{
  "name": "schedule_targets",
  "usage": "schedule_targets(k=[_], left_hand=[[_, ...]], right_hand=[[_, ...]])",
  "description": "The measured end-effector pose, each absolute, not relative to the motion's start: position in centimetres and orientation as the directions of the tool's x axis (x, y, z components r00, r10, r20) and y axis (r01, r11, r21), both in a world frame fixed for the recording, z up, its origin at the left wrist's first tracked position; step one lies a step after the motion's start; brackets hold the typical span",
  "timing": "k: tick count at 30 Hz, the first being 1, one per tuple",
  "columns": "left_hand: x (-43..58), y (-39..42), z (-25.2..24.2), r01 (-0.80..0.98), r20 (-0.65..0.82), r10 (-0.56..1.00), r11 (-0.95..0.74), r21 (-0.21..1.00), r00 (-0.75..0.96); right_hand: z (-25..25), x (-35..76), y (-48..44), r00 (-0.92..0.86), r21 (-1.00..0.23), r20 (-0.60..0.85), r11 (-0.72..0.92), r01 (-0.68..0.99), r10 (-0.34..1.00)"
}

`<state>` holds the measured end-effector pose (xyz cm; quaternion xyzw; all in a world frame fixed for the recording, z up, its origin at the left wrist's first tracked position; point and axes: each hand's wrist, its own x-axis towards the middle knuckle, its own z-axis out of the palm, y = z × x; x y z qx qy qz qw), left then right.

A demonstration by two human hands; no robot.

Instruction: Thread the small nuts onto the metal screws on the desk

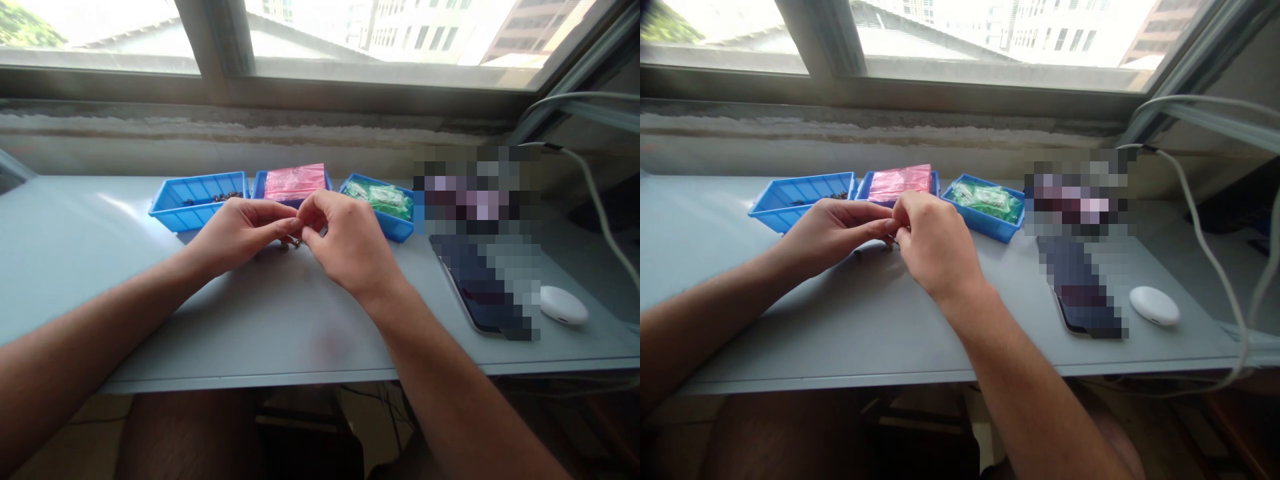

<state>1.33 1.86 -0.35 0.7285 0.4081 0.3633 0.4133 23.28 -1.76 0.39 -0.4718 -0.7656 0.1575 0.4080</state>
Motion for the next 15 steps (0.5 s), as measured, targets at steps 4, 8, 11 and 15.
schedule_targets(k=[4, 8, 11, 15], left_hand=[[1.37, 2.02, -0.58, 0.322, 0.210, 0.915, -0.325, 0.889, 0.344], [1.46, 2.03, -0.73, 0.341, 0.239, 0.921, -0.341, 0.876, 0.308], [1.60, 1.88, -0.68, 0.342, 0.231, 0.922, -0.335, 0.878, 0.312], [1.78, 1.72, -0.61, 0.295, 0.215, 0.912, -0.325, 0.898, 0.350]], right_hand=[[0.48, 23.24, -1.85, -0.190, -0.632, 0.471, 0.480, 0.609, 0.861], [0.54, 23.20, -1.77, -0.195, -0.626, 0.477, 0.487, 0.608, 0.857], [0.44, 23.19, -1.69, -0.217, -0.636, 0.453, 0.484, 0.601, 0.865], [0.25, 23.14, -1.69, -0.214, -0.662, 0.417, 0.457, 0.595, 0.883]])
